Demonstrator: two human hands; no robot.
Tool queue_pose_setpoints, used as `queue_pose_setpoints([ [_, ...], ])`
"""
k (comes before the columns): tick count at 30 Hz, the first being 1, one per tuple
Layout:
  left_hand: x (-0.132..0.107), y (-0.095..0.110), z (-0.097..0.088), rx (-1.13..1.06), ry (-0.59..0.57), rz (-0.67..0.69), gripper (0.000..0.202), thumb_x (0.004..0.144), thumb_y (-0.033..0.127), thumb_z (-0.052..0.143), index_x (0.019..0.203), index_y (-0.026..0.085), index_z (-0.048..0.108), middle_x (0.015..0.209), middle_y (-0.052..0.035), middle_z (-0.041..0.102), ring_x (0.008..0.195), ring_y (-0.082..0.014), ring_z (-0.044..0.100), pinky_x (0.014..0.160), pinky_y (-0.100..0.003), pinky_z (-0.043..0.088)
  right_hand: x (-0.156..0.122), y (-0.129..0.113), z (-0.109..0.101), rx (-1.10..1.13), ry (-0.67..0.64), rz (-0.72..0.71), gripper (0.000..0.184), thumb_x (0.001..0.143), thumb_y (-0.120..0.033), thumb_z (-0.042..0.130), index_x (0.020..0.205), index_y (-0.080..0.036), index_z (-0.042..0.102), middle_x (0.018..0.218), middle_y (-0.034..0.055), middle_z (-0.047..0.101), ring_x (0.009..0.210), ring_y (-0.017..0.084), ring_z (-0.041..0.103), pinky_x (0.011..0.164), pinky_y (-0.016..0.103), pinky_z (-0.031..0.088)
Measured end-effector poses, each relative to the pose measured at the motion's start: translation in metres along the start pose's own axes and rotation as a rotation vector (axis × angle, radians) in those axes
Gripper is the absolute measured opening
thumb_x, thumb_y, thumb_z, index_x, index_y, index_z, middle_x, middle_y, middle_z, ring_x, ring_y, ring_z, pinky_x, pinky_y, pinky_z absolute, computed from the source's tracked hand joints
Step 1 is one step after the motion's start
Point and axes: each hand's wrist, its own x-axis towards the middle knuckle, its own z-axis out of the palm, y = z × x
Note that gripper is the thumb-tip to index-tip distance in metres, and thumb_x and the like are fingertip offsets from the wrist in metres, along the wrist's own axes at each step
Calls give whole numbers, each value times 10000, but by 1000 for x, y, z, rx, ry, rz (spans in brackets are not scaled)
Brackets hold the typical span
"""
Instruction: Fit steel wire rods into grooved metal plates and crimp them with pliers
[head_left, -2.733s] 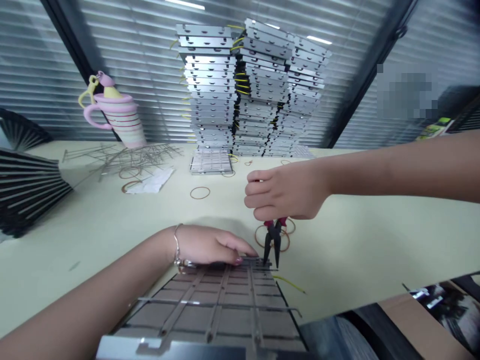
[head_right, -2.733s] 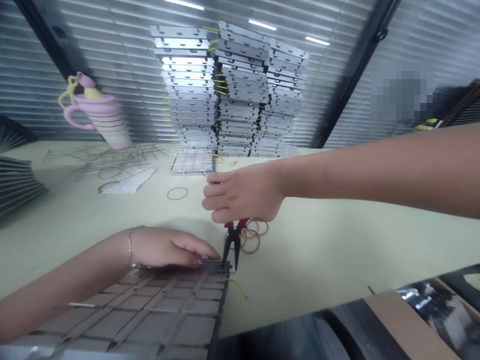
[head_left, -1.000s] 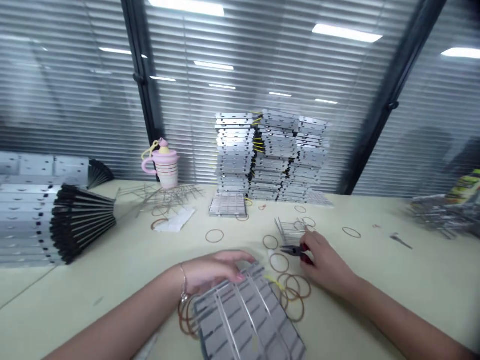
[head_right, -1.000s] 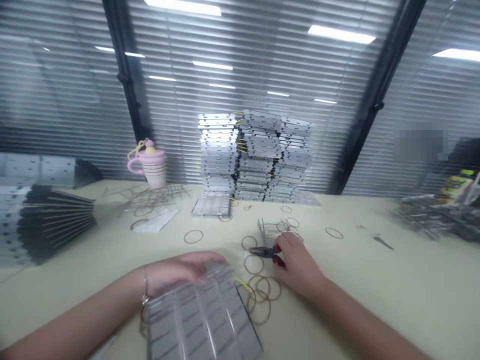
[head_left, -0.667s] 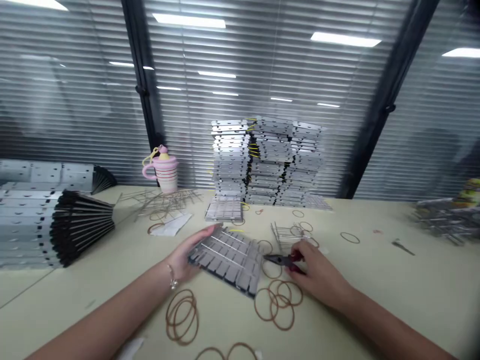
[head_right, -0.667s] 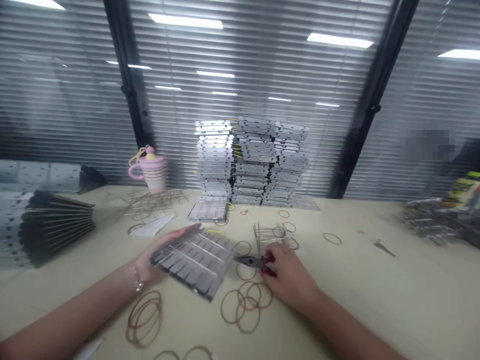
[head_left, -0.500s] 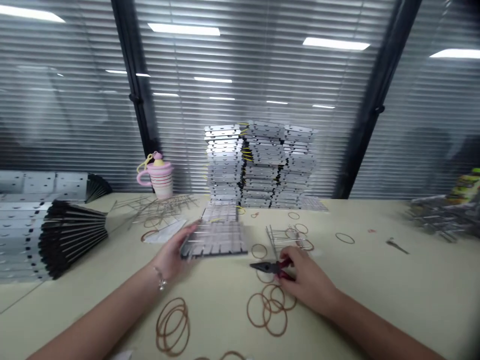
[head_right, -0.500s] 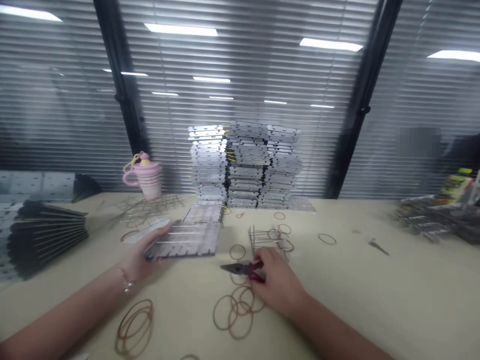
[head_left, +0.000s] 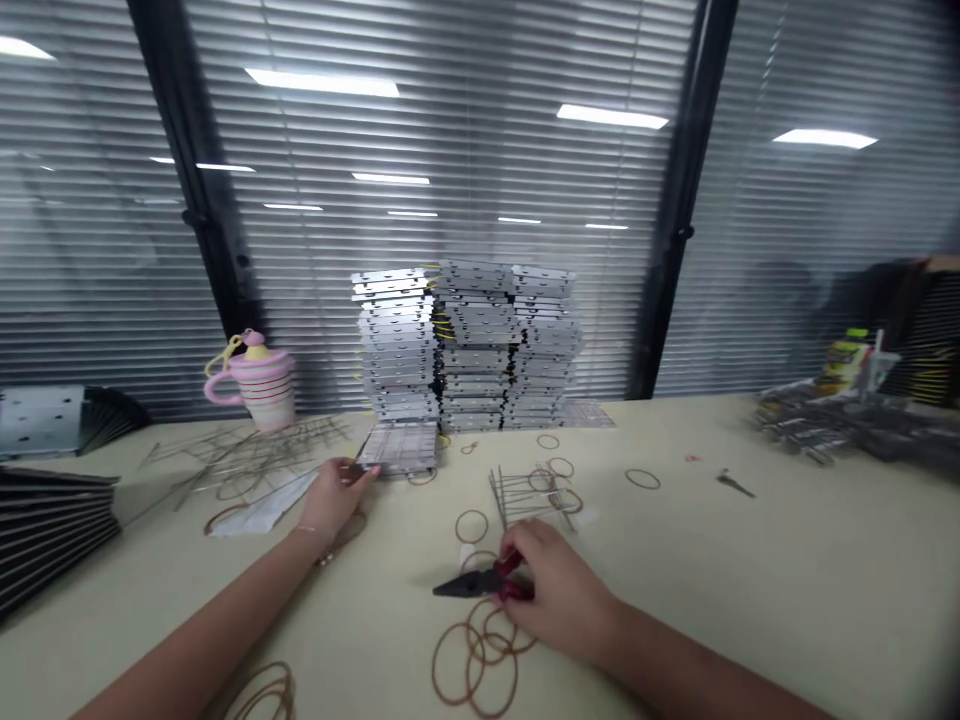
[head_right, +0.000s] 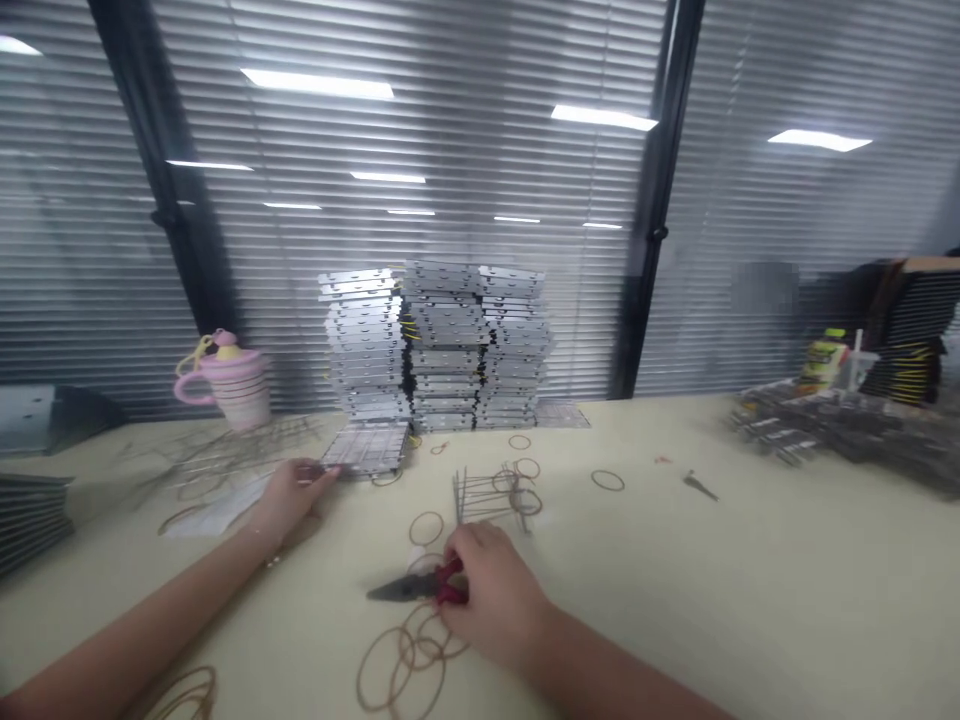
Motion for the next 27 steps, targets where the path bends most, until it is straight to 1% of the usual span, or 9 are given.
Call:
queue_pose_setpoints([
  [2,4,-4,-4,131,20,58,341,639,349,774,807,169,538,715,-7,595,728,-202,600,642,-292,454,-1,1,1,13,-9,-8,232,629,-157,623,846,-198,551,914,26,587,899,193,503,779,290,388],
  [3,6,-5,-6,185,26,83,368,606,367,784,786,187,519,696,-7,591,739,-224,603,648,-297,445,-1,2,1,20,-12,-11,236,626,-155,624,846,-199,551,915,23,586,900,194,500,778,290,386],
  [6,13,-6,-8,329,37,139,359,634,438,729,772,214,486,732,-36,594,798,-268,600,703,-330,442,-1,4,2,34,-17,-17,242,629,-164,634,853,-204,553,931,23,583,899,194,493,773,290,384],
  [11,21,-9,-5,496,52,176,360,687,504,656,808,192,523,929,-132,573,962,-331,551,852,-417,413,1,6,1,35,-26,-25,240,636,-196,673,846,-201,556,929,33,578,879,198,494,752,294,393],
  [14,24,-13,-3,541,45,189,382,714,504,647,872,173,544,1000,-144,553,1006,-316,529,882,-410,405,3,7,-1,42,-46,-44,239,648,-196,686,852,-202,562,933,33,580,902,199,499,775,300,397],
  [18,29,-18,-1,562,37,206,430,753,473,654,1005,139,553,1083,-113,545,1047,-270,511,900,-423,408,4,10,-4,55,-110,-80,272,652,-242,737,875,-208,585,980,33,578,958,196,512,822,299,415],
  [22,27,-20,-2,530,47,251,408,840,418,589,1134,143,532,1182,-100,525,1095,-261,497,912,-457,419,2,11,-9,39,-169,-91,378,615,-314,793,936,-234,611,1028,24,567,1000,188,520,864,294,432],
  [25,14,-16,-11,499,48,312,422,847,416,582,1163,143,521,1187,-94,524,1064,-263,519,895,-451,436,1,11,-17,16,-224,-130,454,601,-426,801,986,-276,612,1050,-2,573,1000,168,539,860,264,450],
  [27,4,-6,-24,494,67,353,446,844,420,580,1174,130,502,1181,-107,525,1031,-253,535,883,-417,444,4,15,-24,-22,-216,-155,401,700,-471,719,1028,-275,597,1111,9,563,1045,166,528,908,277,433],
])
